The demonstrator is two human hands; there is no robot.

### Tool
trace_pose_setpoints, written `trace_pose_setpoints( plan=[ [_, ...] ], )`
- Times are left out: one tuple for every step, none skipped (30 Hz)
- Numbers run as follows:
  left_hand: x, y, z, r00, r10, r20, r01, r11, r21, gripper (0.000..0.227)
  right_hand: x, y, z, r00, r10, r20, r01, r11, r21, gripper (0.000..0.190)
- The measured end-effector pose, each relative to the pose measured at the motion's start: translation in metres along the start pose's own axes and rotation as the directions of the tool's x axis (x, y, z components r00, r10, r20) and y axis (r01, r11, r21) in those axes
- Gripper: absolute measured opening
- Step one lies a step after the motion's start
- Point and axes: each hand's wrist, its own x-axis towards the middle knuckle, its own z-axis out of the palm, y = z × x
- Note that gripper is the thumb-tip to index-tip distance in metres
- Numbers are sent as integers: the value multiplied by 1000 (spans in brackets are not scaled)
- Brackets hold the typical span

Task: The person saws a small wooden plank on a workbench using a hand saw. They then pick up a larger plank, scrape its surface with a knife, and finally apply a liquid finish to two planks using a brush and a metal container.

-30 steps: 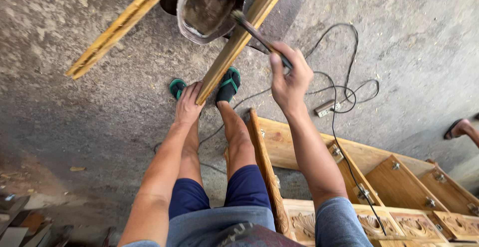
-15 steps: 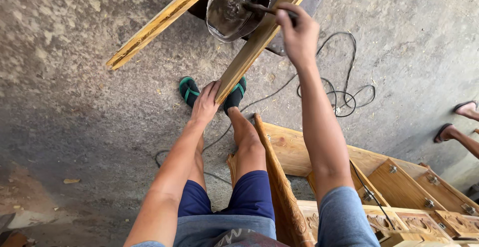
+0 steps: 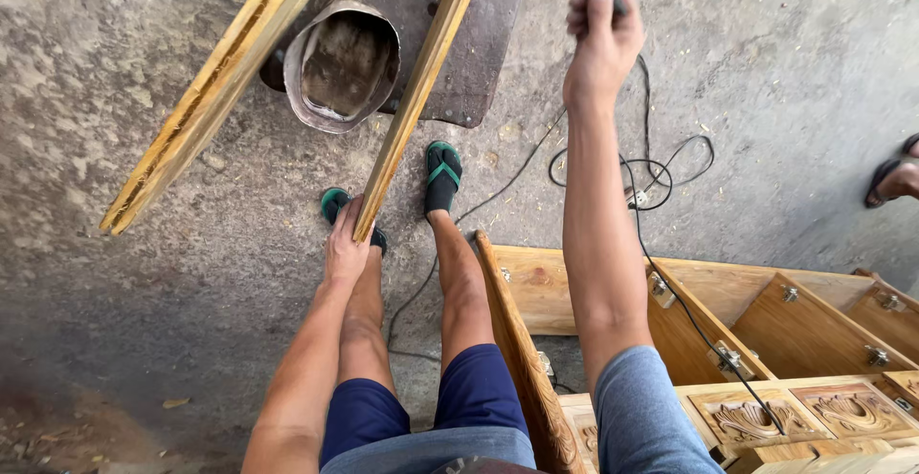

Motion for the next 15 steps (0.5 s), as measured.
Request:
trace_pose_setpoints(
  plan=[
    [-1,-1,-1,1000,10,-10,-10,1000,-9,47,9,5,2,999,-42,8,42,999,11,33],
    [-2,-3,-4,1000,21,-20,-21,1000,-17,46,14,8,4,999,-53,-10,53,998,-33,33],
    [-3,-3,-3,999,32,-29,-33,999,-30,46,13,9,6,997,-67,-26,65,995,-82,32],
    [-6,-3,-3,1000,22,-22,-22,1000,-20,46,5,8,8,996,-82,-41,76,989,-131,32],
    [-3,-2,-1,1000,16,-20,-16,1000,-12,46,-3,4,10,999,-42,-32,32,966,-255,31],
    [-2,-1,0,1000,10,-17,-10,1000,-4,46,-20,-2,14,1000,-1,-27,-9,927,-375,31],
    [-1,-1,-1,1000,10,-19,-10,1000,6,47,-41,-8,19,999,37,-23,-43,870,-490,31],
    [-1,-1,-2,1000,10,-21,-9,1000,17,47,-65,-15,23,996,85,23,-62,864,-499,29],
    [-2,0,-2,1000,8,-19,-8,1000,26,47,-91,-24,25,989,136,64,-85,855,-511,28],
    [-3,0,-2,1000,-3,-10,3,1000,22,47,-115,-31,25,979,172,110,-81,823,-563,28],
    [-2,-1,-2,1000,-13,-3,13,1000,20,47,-133,-37,25,966,209,153,-74,789,-610,27],
    [-2,-1,-3,1000,-23,5,23,1000,18,46,-145,-41,25,952,214,219,-35,787,-616,28],
    [-3,-1,-4,1000,-27,8,27,999,19,47,-151,-43,24,933,220,284,3,787,-617,28],
    [-4,-1,-5,999,-32,11,32,999,20,47,-149,-43,23,910,226,348,40,787,-616,29],
    [-4,-2,-5,999,-33,15,33,999,20,48,-139,-41,21,919,225,323,16,797,-603,30]
  ],
)
